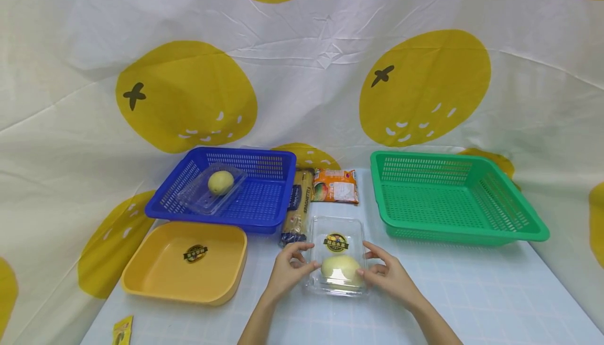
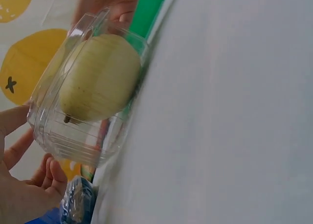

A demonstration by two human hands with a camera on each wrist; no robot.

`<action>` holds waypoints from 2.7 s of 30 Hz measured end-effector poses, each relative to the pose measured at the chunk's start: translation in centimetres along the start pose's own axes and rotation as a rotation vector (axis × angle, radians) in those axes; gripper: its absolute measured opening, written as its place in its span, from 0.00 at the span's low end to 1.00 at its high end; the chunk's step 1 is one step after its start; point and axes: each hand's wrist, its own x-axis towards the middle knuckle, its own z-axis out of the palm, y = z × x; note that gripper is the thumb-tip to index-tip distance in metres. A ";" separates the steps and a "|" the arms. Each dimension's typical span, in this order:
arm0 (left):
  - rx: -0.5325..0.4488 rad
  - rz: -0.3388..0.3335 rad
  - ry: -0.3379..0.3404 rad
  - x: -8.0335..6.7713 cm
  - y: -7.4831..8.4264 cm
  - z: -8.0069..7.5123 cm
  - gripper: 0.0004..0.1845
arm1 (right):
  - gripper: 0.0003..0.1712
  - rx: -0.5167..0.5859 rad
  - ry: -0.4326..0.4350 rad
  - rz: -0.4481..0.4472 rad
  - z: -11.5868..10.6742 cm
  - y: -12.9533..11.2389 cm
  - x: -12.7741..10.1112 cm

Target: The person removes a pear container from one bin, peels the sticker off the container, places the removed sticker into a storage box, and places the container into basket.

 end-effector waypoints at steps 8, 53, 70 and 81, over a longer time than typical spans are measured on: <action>0.027 0.079 0.105 1.8 1.7 0.6 0.15 | 0.43 0.045 0.038 0.023 0.1 0.2 0.7; 0.214 0.252 -0.212 6.7 -0.7 2.9 0.21 | 0.45 0.112 0.030 0.069 0.2 0.3 0.7; 0.258 0.261 -0.100 6.5 -0.4 3.2 0.23 | 0.44 0.116 0.037 0.060 0.4 0.2 0.6; 0.334 0.310 -0.051 5.7 -0.5 3.2 0.22 | 0.43 0.114 0.043 0.060 0.4 0.1 0.5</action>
